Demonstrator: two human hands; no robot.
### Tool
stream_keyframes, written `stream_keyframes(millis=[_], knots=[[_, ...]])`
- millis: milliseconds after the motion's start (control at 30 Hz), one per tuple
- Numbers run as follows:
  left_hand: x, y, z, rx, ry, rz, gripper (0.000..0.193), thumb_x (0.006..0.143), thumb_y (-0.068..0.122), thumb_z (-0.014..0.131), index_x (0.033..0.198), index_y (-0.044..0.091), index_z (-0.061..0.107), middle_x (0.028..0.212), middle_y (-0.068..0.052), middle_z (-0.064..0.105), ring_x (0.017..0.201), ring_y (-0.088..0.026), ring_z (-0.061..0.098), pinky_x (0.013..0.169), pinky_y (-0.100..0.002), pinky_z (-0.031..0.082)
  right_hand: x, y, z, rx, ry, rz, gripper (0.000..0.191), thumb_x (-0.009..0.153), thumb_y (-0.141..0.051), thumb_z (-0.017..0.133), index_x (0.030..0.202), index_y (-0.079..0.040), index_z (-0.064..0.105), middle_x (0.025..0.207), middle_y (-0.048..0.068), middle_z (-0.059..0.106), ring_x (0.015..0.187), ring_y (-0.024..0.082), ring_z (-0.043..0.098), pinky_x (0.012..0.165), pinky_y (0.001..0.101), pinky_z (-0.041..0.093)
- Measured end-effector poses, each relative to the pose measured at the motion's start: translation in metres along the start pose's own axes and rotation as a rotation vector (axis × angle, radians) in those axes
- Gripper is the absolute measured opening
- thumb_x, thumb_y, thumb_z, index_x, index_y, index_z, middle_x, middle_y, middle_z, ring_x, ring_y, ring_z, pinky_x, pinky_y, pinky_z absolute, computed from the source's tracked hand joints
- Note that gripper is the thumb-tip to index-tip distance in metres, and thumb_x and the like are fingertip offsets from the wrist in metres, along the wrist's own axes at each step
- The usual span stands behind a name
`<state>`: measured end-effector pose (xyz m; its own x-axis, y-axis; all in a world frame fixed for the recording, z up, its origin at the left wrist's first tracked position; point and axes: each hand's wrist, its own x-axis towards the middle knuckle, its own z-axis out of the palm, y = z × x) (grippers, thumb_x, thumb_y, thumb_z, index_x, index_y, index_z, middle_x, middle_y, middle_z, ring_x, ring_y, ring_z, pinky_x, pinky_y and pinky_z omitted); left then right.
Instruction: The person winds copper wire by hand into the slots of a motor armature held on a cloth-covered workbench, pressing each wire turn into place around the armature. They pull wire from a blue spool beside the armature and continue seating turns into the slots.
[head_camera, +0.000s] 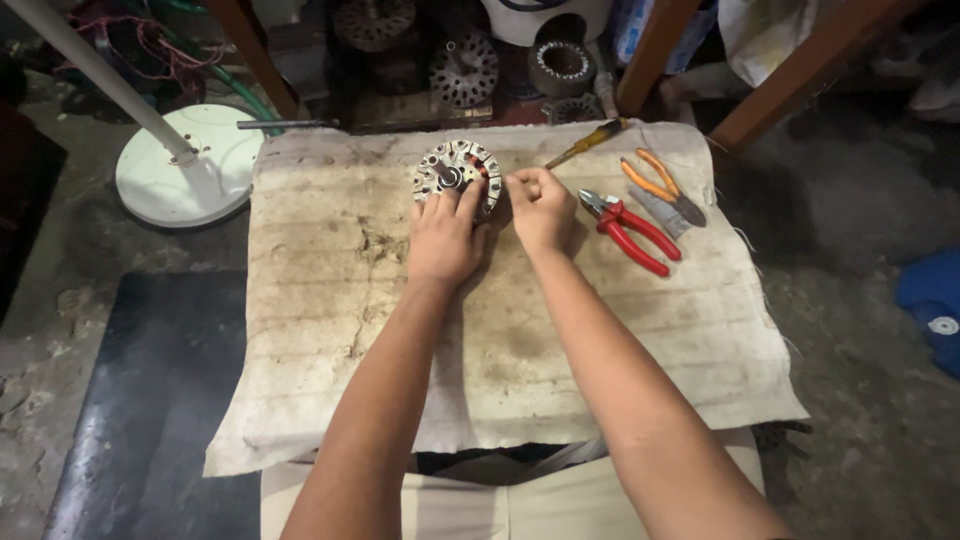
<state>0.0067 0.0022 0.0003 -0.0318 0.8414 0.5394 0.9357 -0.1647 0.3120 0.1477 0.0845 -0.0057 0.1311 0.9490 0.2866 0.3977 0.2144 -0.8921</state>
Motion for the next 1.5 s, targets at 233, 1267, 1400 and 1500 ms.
stream_keyframes(millis=[233,1267,1400,1500], knots=[[0.002,0.0,-0.002,-0.045,-0.015,-0.042,0.069,0.079,0.033,0.078,0.141,0.012,0.055,0.109,-0.012,0.063,0.107,-0.033,0.056,0.095,-0.047,0.04,-0.007,-0.017,-0.013,-0.316,-0.198,-0.009,0.02,0.083,-0.021,0.072,0.1,-0.019,0.082,0.075,0.006,0.073,0.062,0.012,0.062,0.061,0.0323,0.05],[-0.002,0.0,-0.008,-0.051,0.094,0.149,0.044,0.079,0.021,0.075,0.122,0.024,0.07,0.102,-0.007,0.06,0.105,-0.029,0.056,0.087,-0.045,0.042,0.007,0.027,-0.027,0.718,-0.651,0.178,0.015,0.102,-0.012,0.059,0.11,-0.005,0.069,0.079,-0.005,0.06,0.058,0.002,0.049,0.051,0.0178,0.036],[-0.001,0.002,-0.009,-0.049,0.097,0.163,0.042,0.081,0.02,0.071,0.123,0.024,0.071,0.102,-0.005,0.061,0.104,-0.028,0.057,0.088,-0.044,0.043,0.005,0.03,-0.025,0.67,-0.695,-0.052,0.021,0.103,-0.008,0.063,0.121,-0.002,0.072,0.084,-0.006,0.062,0.071,-0.001,0.05,0.063,0.0168,0.04],[-0.001,0.003,-0.009,-0.022,0.061,0.137,0.037,0.086,0.024,0.071,0.123,0.024,0.071,0.101,-0.005,0.062,0.103,-0.028,0.057,0.088,-0.045,0.042,0.004,0.031,-0.026,0.601,-0.693,-0.15,0.027,0.099,-0.007,0.067,0.126,-0.003,0.071,0.097,-0.005,0.069,0.084,0.0,0.059,0.075,0.0171,0.05]])
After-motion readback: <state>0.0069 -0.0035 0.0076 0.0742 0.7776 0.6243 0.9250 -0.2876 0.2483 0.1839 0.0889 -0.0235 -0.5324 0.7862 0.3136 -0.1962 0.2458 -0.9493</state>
